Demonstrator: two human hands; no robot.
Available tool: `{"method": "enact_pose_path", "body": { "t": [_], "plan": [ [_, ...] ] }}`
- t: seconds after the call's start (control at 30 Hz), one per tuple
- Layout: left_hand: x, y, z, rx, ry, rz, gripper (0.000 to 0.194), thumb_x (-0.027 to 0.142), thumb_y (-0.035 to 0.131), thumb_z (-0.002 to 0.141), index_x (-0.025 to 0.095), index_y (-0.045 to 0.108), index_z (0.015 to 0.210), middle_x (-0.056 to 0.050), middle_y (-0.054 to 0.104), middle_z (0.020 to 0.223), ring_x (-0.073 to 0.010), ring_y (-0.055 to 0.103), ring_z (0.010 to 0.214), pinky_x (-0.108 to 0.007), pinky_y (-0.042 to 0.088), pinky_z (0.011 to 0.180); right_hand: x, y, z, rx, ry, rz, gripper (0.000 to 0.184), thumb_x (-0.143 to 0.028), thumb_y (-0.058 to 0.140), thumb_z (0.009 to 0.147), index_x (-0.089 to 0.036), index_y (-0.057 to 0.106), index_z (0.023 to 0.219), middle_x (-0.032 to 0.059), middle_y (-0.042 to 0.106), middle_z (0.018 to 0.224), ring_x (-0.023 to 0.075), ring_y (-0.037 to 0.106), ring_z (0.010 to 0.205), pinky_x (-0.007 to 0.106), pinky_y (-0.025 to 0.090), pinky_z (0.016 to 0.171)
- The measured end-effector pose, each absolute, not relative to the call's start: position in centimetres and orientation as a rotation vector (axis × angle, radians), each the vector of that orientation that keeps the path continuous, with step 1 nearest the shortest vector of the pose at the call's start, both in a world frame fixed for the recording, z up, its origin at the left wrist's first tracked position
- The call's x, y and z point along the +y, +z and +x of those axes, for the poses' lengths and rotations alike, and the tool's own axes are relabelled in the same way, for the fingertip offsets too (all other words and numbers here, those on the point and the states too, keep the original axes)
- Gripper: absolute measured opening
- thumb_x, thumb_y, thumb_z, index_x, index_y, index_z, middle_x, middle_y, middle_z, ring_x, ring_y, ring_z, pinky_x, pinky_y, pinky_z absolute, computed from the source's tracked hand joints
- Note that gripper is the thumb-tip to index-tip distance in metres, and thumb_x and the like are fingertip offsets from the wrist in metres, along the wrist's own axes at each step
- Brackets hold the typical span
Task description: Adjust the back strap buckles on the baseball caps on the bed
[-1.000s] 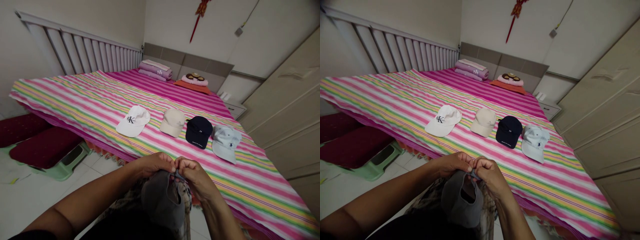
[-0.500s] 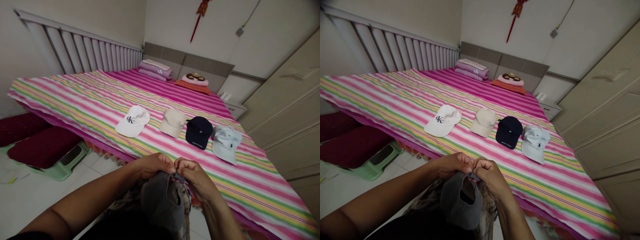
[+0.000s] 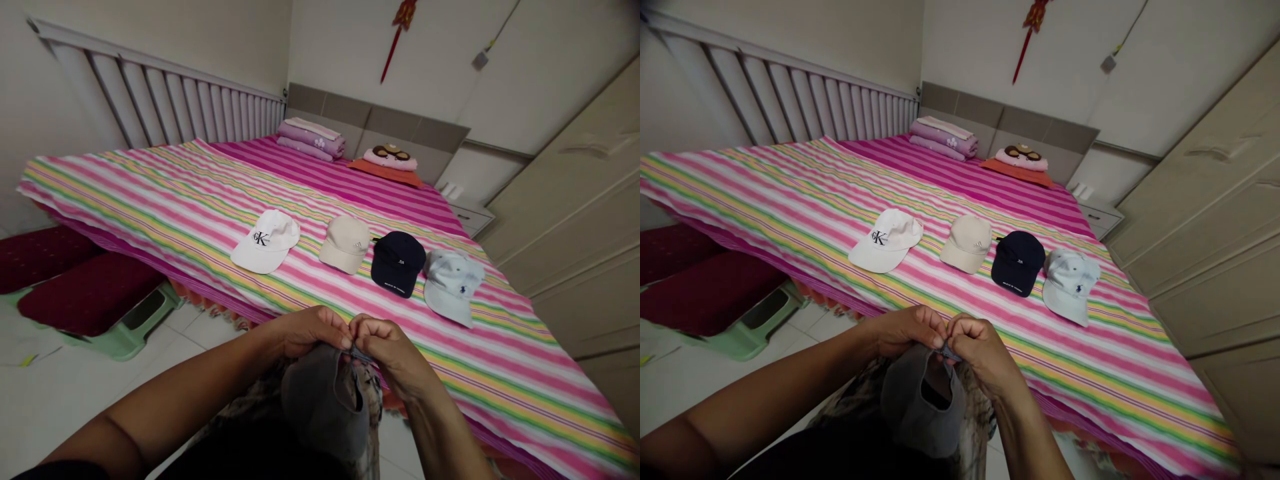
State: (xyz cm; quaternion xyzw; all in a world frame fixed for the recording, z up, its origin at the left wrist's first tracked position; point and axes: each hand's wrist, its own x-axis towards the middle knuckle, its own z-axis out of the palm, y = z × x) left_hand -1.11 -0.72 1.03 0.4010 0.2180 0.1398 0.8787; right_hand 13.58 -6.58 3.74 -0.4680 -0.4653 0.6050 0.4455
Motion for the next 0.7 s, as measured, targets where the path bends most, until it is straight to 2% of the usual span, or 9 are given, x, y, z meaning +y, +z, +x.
{"method": "enact_pose_path", "body": {
  "t": [0.17, 0.27, 0.4, 0.57, 0.7],
  "plan": [
    [-0.69, 0.95, -1.14, 0.466, 0.307, 0.814, 0.024, 0.022, 0.075, 0.048, 0.007, 0.064, 0.062, -0.002, 0.061, 0.052, -0.0070, 0.052, 0.043, -0.018, 0.040, 0.047, -6.52, 3.93, 13.86, -1.239, 1.472, -1.150, 0.016, -0.009, 0.052, 0.058, -0.017, 0.049, 0.045, -0.0024, 0.047, 0.060, 0.0098, 0.043, 0.054, 0.023, 0.035, 0.050],
    [-0.63, 0.86, -1.25, 0.456, 0.300, 0.814, 0.024, 0.022, 0.075, 0.049, 0.007, 0.064, 0.063, -0.003, 0.062, 0.053, -0.0078, 0.053, 0.044, -0.019, 0.041, 0.048, -6.67, 4.14, 14.20, -1.263, 1.487, -1.164, 0.017, -0.019, 0.059, 0.064, -0.016, 0.051, 0.048, -0.0024, 0.048, 0.060, 0.0093, 0.043, 0.052, 0.024, 0.034, 0.050],
    [-0.57, 0.79, -1.32, 0.438, 0.308, 0.798, 0.020, 0.020, 0.073, 0.052, 0.007, 0.065, 0.067, -0.004, 0.064, 0.057, -0.0093, 0.056, 0.049, -0.019, 0.043, 0.051, -6.84, 4.04, 14.47, -1.247, 1.501, -1.204, 0.025, -0.029, 0.067, 0.063, -0.016, 0.050, 0.050, -0.0029, 0.048, 0.056, 0.0092, 0.045, 0.050, 0.023, 0.033, 0.048],
    [-0.62, 0.92, -1.19, 0.460, 0.326, 0.770, 0.016, 0.013, 0.069, 0.048, 0.009, 0.065, 0.064, -0.003, 0.063, 0.053, -0.0099, 0.057, 0.048, -0.019, 0.043, 0.050, -6.96, 3.74, 14.36, -1.195, 1.466, -1.289, 0.026, -0.030, 0.068, 0.062, -0.017, 0.048, 0.053, -0.0030, 0.049, 0.058, 0.0083, 0.046, 0.050, 0.022, 0.037, 0.047],
    [-0.69, 0.90, -1.18, 0.498, 0.330, 0.779, 0.015, 0.013, 0.069, 0.049, 0.009, 0.064, 0.062, -0.003, 0.063, 0.052, -0.0109, 0.057, 0.048, -0.021, 0.043, 0.050, -7.23, 3.98, 14.28, -1.165, 1.499, -1.293, 0.018, -0.031, 0.061, 0.068, -0.016, 0.052, 0.062, -0.0010, 0.051, 0.065, 0.0104, 0.049, 0.056, 0.023, 0.042, 0.050]
  ]
}}
